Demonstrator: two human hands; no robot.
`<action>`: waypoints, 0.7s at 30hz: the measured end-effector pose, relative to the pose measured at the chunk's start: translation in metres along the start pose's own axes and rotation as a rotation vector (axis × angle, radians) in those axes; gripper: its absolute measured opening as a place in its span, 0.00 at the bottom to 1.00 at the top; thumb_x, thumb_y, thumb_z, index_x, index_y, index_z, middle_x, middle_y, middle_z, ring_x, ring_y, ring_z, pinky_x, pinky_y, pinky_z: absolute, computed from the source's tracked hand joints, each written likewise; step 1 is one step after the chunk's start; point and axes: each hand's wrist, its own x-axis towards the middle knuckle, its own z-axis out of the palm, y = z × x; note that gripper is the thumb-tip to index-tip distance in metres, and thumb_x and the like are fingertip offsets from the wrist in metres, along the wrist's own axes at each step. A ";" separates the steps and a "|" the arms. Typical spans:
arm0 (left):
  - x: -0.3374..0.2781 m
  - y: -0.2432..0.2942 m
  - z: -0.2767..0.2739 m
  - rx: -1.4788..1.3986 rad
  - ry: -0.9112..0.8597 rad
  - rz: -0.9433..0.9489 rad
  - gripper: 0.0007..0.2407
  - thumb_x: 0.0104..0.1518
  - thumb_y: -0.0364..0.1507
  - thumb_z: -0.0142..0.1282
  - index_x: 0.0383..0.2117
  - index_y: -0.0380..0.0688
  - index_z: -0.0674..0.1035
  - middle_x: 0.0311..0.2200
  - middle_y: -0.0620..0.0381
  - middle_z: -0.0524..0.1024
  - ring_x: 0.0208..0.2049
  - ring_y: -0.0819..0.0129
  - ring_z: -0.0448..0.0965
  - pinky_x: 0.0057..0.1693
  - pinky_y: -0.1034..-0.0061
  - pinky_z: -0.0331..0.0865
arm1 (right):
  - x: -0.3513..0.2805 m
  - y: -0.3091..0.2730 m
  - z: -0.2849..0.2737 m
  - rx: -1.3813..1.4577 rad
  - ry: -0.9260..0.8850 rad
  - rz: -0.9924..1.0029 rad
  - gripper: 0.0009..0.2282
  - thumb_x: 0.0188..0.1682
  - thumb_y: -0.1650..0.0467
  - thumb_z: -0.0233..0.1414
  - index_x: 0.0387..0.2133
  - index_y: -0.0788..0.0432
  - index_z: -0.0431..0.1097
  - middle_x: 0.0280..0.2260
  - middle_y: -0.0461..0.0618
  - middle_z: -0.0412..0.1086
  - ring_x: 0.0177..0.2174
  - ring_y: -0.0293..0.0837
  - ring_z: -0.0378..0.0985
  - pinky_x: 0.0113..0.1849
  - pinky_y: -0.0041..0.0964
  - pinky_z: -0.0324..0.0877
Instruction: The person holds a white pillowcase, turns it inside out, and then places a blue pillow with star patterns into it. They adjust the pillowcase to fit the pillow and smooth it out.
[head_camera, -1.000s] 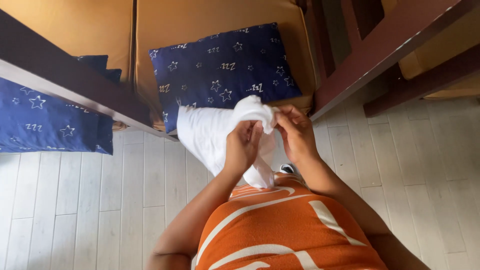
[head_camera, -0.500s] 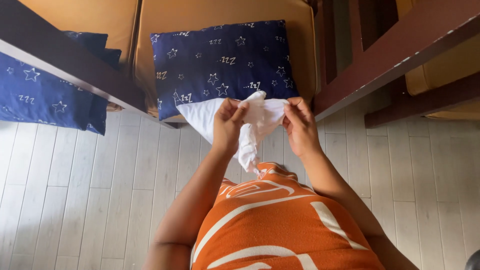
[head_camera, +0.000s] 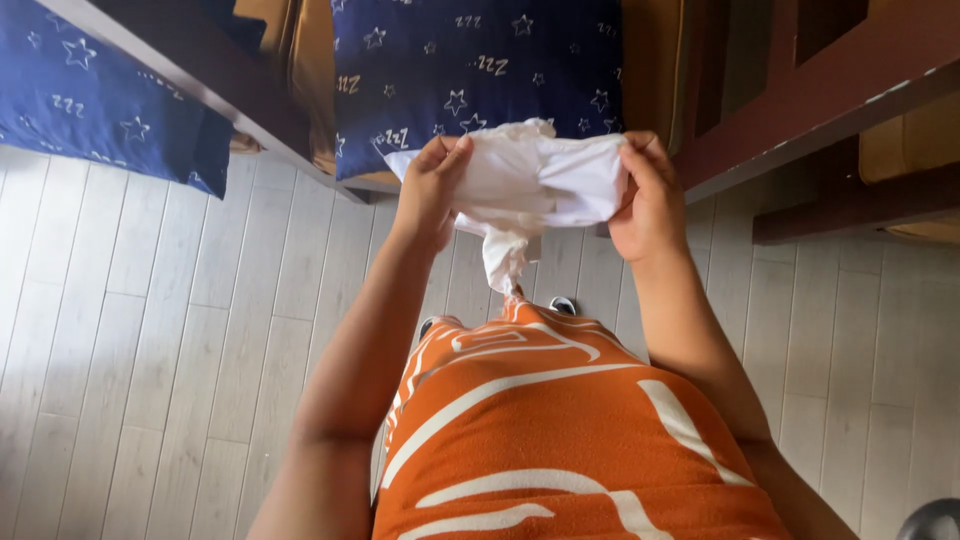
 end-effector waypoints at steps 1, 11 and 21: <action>0.001 -0.004 -0.005 -0.003 0.006 -0.007 0.07 0.63 0.32 0.55 0.34 0.42 0.76 0.29 0.60 0.78 0.31 0.73 0.77 0.40 0.77 0.74 | -0.001 0.002 0.001 -0.002 0.004 0.009 0.02 0.57 0.73 0.49 0.41 0.56 0.67 0.39 0.45 0.73 0.42 0.39 0.75 0.48 0.36 0.71; -0.037 -0.049 -0.010 0.809 0.124 0.281 0.25 0.57 0.39 0.63 0.57 0.42 0.69 0.49 0.44 0.73 0.44 0.62 0.74 0.48 0.69 0.72 | 0.019 0.025 0.029 0.134 0.023 0.140 0.03 0.58 0.69 0.51 0.43 0.51 0.68 0.42 0.43 0.73 0.44 0.42 0.76 0.47 0.45 0.75; -0.049 -0.045 -0.005 -0.379 -0.276 -0.230 0.10 0.66 0.24 0.48 0.51 0.36 0.74 0.44 0.52 0.79 0.44 0.64 0.82 0.52 0.68 0.76 | -0.006 0.037 0.046 -0.598 -0.058 -0.188 0.15 0.56 0.70 0.54 0.54 0.56 0.63 0.50 0.44 0.67 0.46 0.35 0.72 0.50 0.32 0.69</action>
